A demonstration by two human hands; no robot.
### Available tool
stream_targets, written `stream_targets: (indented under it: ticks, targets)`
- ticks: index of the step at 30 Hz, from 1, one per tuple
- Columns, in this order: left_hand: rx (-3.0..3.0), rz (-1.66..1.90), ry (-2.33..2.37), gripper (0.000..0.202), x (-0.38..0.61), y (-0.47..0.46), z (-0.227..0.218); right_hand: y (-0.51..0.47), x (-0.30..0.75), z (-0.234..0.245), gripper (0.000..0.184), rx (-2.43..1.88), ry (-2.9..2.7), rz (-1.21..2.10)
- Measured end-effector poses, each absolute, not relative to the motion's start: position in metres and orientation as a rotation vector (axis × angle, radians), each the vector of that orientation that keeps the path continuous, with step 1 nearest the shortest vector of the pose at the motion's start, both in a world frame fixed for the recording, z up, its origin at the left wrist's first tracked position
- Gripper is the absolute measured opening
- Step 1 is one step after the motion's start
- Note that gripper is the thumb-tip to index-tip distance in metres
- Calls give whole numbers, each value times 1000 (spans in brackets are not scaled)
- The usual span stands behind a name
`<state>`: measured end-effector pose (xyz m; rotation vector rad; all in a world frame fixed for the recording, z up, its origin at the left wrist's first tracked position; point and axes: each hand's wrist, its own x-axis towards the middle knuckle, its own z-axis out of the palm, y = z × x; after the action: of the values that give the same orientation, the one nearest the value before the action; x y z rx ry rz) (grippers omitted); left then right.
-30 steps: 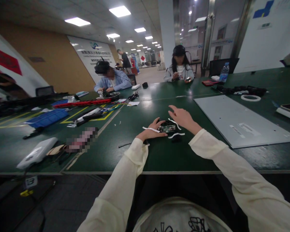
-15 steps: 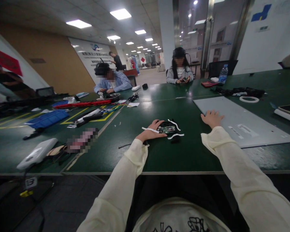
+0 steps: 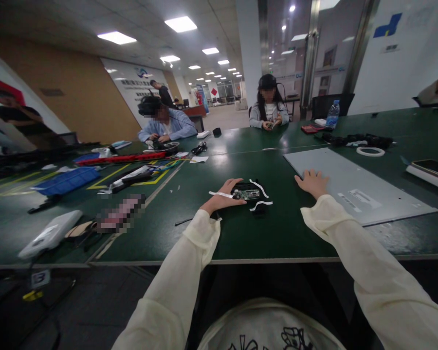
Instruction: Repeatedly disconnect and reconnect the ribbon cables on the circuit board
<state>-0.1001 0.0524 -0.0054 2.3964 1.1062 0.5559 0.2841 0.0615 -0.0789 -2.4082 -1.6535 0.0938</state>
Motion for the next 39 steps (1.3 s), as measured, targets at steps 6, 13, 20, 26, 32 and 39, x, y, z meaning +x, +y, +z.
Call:
stream_targets:
  ticks: [6,13,20,26,32,39]
  targets:
    - [2447,631,1102,92,-102,53,-1,58,275,-80,82,-2378,-1738,79]
    - [2424,857,1140,78,-104,51,10,46,257,-73,86,-2334,-1857,117]
    - [2423,897,1089,79,-103,47,14,27,232,-70,85,-2224,-2019,105]
    - [2429,966,1012,77,-102,50,13,-1,205,-60,93,-2040,-2218,77]
    - [2442,1090,904,75,-102,55,15,-32,181,-49,96,-1747,-2433,77]
    - [2413,1136,905,77,-105,59,15,-65,163,-39,93,-1414,-2574,238]
